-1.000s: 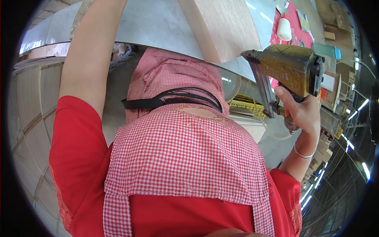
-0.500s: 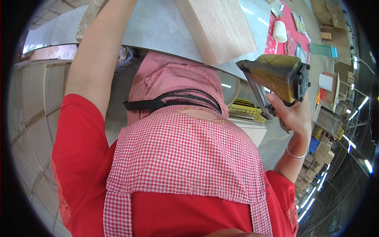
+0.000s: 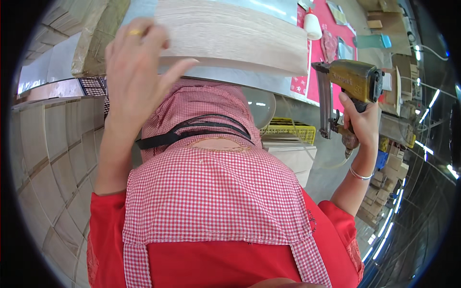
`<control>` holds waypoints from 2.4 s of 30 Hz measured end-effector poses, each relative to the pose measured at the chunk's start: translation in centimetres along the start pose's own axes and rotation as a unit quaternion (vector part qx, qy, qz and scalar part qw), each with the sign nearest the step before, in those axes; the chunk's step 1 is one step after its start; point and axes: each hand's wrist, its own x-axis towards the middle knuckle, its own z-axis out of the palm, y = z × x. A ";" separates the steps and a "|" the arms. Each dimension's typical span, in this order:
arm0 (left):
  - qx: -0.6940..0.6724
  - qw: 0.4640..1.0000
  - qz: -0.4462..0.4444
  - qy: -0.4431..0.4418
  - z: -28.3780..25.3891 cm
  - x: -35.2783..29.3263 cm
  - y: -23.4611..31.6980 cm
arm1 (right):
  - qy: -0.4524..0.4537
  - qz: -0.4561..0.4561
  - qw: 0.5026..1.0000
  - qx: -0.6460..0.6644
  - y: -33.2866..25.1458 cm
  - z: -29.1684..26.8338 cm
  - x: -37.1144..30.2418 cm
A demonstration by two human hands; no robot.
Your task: Assemble wooden boxes by applying glue to joints and securing them with a pneumatic stapler.
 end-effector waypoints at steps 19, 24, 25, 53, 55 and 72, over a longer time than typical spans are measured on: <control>-0.069 0.957 0.230 -0.164 5.3 8.6 0.6 | -0.047 0.032 0.998 0.037 0.3 0.9 -1.3; 0.021 0.931 0.122 -0.343 1.4 10.0 3.7 | -0.021 -0.002 1.000 -0.016 -0.9 1.9 -2.1; 0.020 0.929 0.114 -0.351 1.4 9.9 4.1 | -0.009 -0.018 1.000 -0.008 -1.2 2.3 -2.5; -0.135 0.972 0.083 -0.176 3.3 5.5 2.2 | -0.020 -0.040 0.999 -0.003 -4.4 5.8 -2.9; -0.209 0.967 0.097 -0.110 3.3 3.3 -1.7 | -0.011 -0.061 0.998 0.009 -4.7 6.3 -3.3; -0.359 0.928 0.027 -0.098 8.8 -0.5 -5.5 | -0.153 -0.164 0.974 -0.028 -9.5 12.3 -5.3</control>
